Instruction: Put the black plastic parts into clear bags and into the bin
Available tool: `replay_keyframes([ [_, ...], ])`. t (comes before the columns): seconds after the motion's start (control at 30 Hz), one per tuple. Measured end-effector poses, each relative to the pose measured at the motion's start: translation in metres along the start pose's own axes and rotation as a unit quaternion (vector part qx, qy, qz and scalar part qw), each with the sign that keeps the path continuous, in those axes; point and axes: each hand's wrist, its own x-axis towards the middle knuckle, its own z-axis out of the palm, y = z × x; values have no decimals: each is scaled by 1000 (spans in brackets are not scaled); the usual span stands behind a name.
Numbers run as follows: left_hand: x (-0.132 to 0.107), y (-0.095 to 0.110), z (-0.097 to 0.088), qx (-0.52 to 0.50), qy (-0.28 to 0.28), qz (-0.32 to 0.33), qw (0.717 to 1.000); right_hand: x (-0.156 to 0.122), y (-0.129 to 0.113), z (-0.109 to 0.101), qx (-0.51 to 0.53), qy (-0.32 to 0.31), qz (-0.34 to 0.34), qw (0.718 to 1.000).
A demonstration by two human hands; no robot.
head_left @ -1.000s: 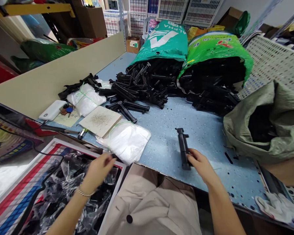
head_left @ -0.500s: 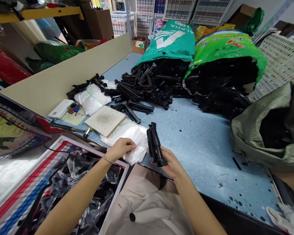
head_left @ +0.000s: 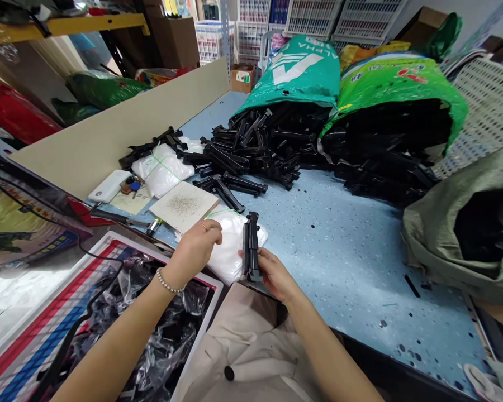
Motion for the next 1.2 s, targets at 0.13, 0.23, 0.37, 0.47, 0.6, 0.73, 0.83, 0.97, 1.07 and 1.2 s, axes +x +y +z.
replay_keyframes([
  [0.13,-5,1,3,180,-41,45,982,-14,4,-1,100,13,-24,995],
  [0.23,-3,-12,12,89,-47,26,995,-26,11,-3,226,-104,128,960],
  [0.37,-6,-18,15,-20,-46,-22,998,-24,19,-2,292,-164,250,909],
  [0.47,-21,1,14,-16,-48,9,999,-12,20,5,226,-120,189,948],
  [0.6,-41,31,22,-69,-139,76,985,-3,17,16,-101,30,-39,994],
  [0.73,-47,36,27,-76,-164,77,981,-5,17,19,-368,70,-178,910],
  [0.83,-60,33,8,-20,-119,82,989,-8,16,16,-382,-60,-175,906],
  [0.97,-100,28,-49,65,-105,23,992,-5,11,13,-469,-90,-207,854],
  [1.07,-131,5,-79,83,-118,-69,987,4,11,20,-628,-44,-249,736],
  [1.2,-172,-57,-77,90,-223,-229,943,18,14,37,-774,3,-256,579],
])
